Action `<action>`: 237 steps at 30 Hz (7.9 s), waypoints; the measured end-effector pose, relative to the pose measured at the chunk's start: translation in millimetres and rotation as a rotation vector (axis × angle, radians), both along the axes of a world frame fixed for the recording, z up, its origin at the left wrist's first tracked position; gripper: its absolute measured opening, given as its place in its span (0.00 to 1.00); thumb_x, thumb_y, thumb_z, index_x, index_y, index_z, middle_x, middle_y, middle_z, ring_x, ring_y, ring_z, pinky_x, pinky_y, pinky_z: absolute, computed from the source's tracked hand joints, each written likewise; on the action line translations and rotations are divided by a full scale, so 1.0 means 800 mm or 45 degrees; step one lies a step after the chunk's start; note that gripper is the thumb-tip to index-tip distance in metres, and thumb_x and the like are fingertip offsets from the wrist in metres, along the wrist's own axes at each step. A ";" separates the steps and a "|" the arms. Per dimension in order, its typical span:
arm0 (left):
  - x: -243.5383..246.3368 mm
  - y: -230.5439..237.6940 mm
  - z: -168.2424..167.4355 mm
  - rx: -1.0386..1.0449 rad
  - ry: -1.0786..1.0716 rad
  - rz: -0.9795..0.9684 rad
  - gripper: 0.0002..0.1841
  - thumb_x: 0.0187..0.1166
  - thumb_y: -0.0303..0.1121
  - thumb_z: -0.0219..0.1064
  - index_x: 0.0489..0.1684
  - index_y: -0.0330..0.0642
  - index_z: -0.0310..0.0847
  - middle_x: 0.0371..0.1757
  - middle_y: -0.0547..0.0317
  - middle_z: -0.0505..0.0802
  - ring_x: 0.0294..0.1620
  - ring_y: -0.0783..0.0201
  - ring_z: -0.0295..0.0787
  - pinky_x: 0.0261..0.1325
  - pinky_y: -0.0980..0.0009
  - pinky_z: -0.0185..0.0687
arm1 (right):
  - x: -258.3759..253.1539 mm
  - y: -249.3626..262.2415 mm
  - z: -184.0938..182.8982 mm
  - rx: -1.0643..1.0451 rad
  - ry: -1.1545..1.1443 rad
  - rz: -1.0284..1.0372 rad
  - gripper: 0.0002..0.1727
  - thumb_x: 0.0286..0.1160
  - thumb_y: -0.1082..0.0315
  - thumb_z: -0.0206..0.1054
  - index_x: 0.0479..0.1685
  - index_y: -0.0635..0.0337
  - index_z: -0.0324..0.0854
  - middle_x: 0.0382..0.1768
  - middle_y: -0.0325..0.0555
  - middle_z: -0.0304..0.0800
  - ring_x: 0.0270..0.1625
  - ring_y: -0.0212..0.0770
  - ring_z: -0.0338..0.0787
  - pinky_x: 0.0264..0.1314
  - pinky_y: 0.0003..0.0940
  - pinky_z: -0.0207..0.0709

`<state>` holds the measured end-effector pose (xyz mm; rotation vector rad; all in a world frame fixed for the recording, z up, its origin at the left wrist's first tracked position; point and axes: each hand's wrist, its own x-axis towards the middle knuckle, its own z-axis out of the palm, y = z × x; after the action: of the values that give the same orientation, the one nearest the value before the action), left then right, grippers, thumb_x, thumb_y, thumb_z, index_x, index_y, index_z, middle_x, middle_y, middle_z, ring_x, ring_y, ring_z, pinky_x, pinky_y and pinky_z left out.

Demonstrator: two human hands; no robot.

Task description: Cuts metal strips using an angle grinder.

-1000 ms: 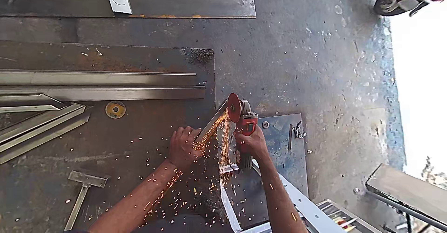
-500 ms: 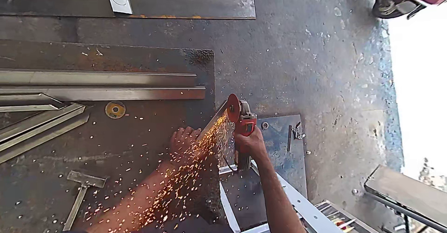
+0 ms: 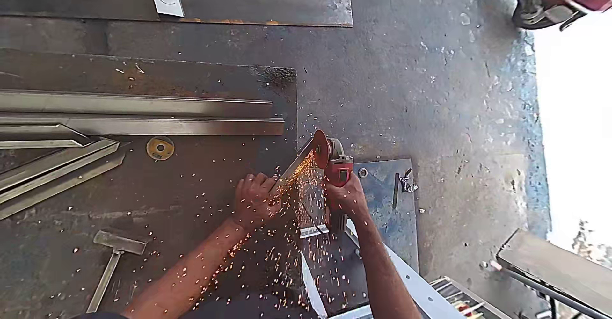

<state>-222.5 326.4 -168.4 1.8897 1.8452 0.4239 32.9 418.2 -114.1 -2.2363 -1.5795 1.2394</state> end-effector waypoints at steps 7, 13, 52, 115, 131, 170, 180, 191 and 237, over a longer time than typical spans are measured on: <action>0.002 -0.001 -0.004 0.011 0.023 0.012 0.33 0.55 0.61 0.74 0.62 0.56 0.91 0.51 0.54 0.95 0.51 0.47 0.90 0.45 0.49 0.83 | 0.008 0.004 0.004 -0.006 -0.009 0.013 0.40 0.45 0.50 0.83 0.65 0.58 0.79 0.46 0.44 0.92 0.48 0.39 0.92 0.54 0.47 0.86; 0.000 0.000 -0.006 -0.008 0.020 -0.009 0.34 0.57 0.61 0.72 0.63 0.55 0.90 0.52 0.55 0.94 0.52 0.49 0.89 0.48 0.49 0.82 | 0.014 -0.068 0.029 0.124 0.201 -0.233 0.37 0.42 0.52 0.84 0.58 0.60 0.81 0.41 0.41 0.93 0.42 0.34 0.93 0.49 0.39 0.90; -0.102 0.062 0.005 0.357 0.357 -0.789 0.29 0.87 0.59 0.52 0.43 0.38 0.85 0.22 0.49 0.87 0.20 0.47 0.87 0.20 0.53 0.78 | 0.048 -0.205 0.049 0.161 0.074 -0.347 0.41 0.42 0.49 0.83 0.63 0.59 0.80 0.46 0.40 0.92 0.49 0.31 0.91 0.56 0.37 0.85; -0.102 0.066 0.006 0.225 0.292 -0.833 0.28 0.88 0.56 0.51 0.34 0.39 0.81 0.22 0.53 0.83 0.19 0.50 0.85 0.19 0.57 0.76 | 0.031 -0.151 0.011 0.064 0.020 -0.198 0.42 0.42 0.49 0.84 0.63 0.62 0.80 0.44 0.42 0.93 0.46 0.33 0.92 0.54 0.39 0.86; -0.103 0.066 0.005 0.242 0.278 -0.838 0.28 0.89 0.57 0.51 0.37 0.39 0.81 0.22 0.53 0.83 0.20 0.50 0.86 0.19 0.56 0.78 | 0.034 -0.134 0.011 0.092 0.031 -0.156 0.41 0.43 0.49 0.84 0.62 0.61 0.80 0.43 0.43 0.93 0.46 0.33 0.92 0.54 0.40 0.87; -0.097 0.057 0.007 0.266 0.346 -0.810 0.27 0.88 0.58 0.51 0.36 0.41 0.82 0.24 0.52 0.84 0.22 0.49 0.86 0.22 0.55 0.78 | 0.052 -0.195 0.017 0.098 0.315 -0.456 0.35 0.44 0.53 0.84 0.56 0.61 0.82 0.39 0.42 0.93 0.40 0.35 0.94 0.46 0.38 0.91; -0.111 -0.035 0.005 0.045 0.334 -0.342 0.43 0.78 0.67 0.61 0.83 0.41 0.73 0.74 0.37 0.84 0.75 0.39 0.80 0.76 0.41 0.71 | 0.106 -0.360 0.039 0.133 0.396 -0.704 0.36 0.40 0.54 0.84 0.56 0.62 0.82 0.37 0.43 0.94 0.38 0.35 0.94 0.43 0.37 0.91; -0.131 -0.032 0.040 -0.222 0.292 -0.362 0.30 0.76 0.40 0.75 0.77 0.37 0.78 0.71 0.37 0.84 0.75 0.40 0.79 0.77 0.48 0.76 | 0.126 -0.462 0.069 0.117 0.627 -0.619 0.24 0.66 0.74 0.70 0.62 0.67 0.70 0.38 0.35 0.88 0.37 0.27 0.92 0.46 0.30 0.90; -0.656 -0.144 0.088 -0.066 0.343 0.028 0.65 0.51 0.84 0.67 0.90 0.46 0.61 0.83 0.41 0.77 0.83 0.38 0.72 0.83 0.35 0.63 | -0.117 -0.386 0.122 0.213 0.374 -0.571 0.40 0.49 0.61 0.80 0.68 0.62 0.69 0.45 0.39 0.90 0.44 0.30 0.93 0.48 0.31 0.91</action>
<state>-746.9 211.0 -97.7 1.9718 2.0265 0.1309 -60.4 109.3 -16.7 -2.0343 -0.9684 1.1842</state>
